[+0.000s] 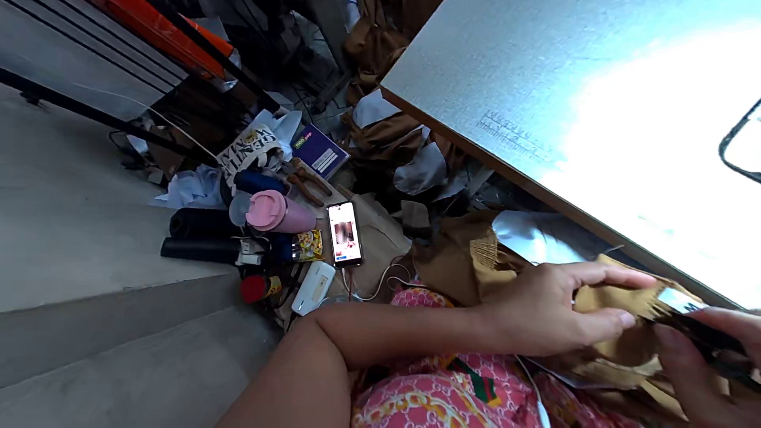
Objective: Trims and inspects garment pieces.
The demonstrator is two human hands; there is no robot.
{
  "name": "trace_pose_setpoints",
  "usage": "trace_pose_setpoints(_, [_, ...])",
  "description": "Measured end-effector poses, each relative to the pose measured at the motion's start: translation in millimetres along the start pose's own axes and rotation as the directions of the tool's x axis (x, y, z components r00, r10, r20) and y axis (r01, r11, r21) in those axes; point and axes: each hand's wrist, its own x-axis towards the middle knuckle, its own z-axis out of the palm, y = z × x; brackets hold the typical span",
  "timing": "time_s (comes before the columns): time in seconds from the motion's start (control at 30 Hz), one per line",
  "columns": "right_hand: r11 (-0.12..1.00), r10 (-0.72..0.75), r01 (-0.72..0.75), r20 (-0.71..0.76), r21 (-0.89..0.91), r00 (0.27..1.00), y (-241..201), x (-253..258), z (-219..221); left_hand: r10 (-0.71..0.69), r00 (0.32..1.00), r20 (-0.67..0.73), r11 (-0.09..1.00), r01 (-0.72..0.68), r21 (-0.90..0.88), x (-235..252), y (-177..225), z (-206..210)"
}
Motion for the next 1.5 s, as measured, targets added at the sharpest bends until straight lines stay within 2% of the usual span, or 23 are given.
trace_pose_setpoints(0.13, [1.0,0.022,-0.022,-0.026,0.009,0.999,-1.8,0.4,3.7,-0.035,0.999,-0.016,0.999,0.035,-0.02,0.0,2.4,0.2])
trace_pose_setpoints(0.2, [0.997,0.044,-0.042,-0.028,0.068,0.999,-1.9,0.7,5.6,-0.04,0.999,-0.014,0.999,0.04,-0.013,0.4,2.5,0.1])
trace_pose_setpoints(0.27, [0.976,0.072,-0.07,-0.006,0.207,0.997,0.0,0.0,6.8,-0.055,0.998,-0.009,0.998,0.055,-0.013,0.6,3.1,0.2])
trace_pose_setpoints(0.33, [0.909,0.112,-0.114,0.028,0.401,0.993,4.5,-2.1,8.1,-0.066,0.998,-0.01,0.998,0.065,-0.011,0.8,3.0,0.1])
trace_pose_setpoints(0.4, [0.846,0.138,-0.141,0.043,0.514,0.989,8.1,-3.9,10.1,-0.066,0.998,-0.011,0.998,0.066,-0.011,0.7,1.7,0.0])
trace_pose_setpoints(0.43, [0.856,0.139,-0.139,0.037,0.498,0.99,8.2,-4.3,10.4,-0.064,0.998,-0.011,0.998,0.064,-0.013,0.4,0.9,-0.2])
trace_pose_setpoints(0.57, [0.969,0.096,-0.101,0.037,0.225,0.995,3.1,-4.9,7.1,-0.078,0.997,-0.02,0.997,0.078,-0.021,-0.6,-0.3,-0.5])
trace_pose_setpoints(0.7, [0.989,0.095,-0.095,0.001,0.111,0.995,-5.1,-4.6,6.1,-0.079,0.997,-0.025,0.997,0.08,0.006,-0.6,0.1,0.5])
trace_pose_setpoints(1.0, [0.978,0.12,-0.121,0.016,0.168,0.993,-13.3,-9.1,9.4,-0.129,0.991,-0.031,0.992,0.129,0.0,-2.4,2.0,-0.5])
trace_pose_setpoints(1.23, [0.976,0.046,-0.06,0.071,0.207,0.996,-19.7,-16.6,2.5,-0.137,0.976,-0.168,0.989,0.127,-0.072,0.1,-1.3,3.2])
trace_pose_setpoints(1.37, [0.97,0.116,-0.112,-0.002,0.213,0.993,-19.4,-18.3,-3.0,-0.142,0.977,-0.156,0.989,0.135,-0.06,-0.2,-0.2,3.4])
trace_pose_setpoints(1.5, [0.982,0.171,-0.158,-0.124,0.107,0.977,-24.3,-13.5,-0.2,-0.121,0.984,-0.129,0.992,0.114,-0.06,-2.1,-3.4,3.9])
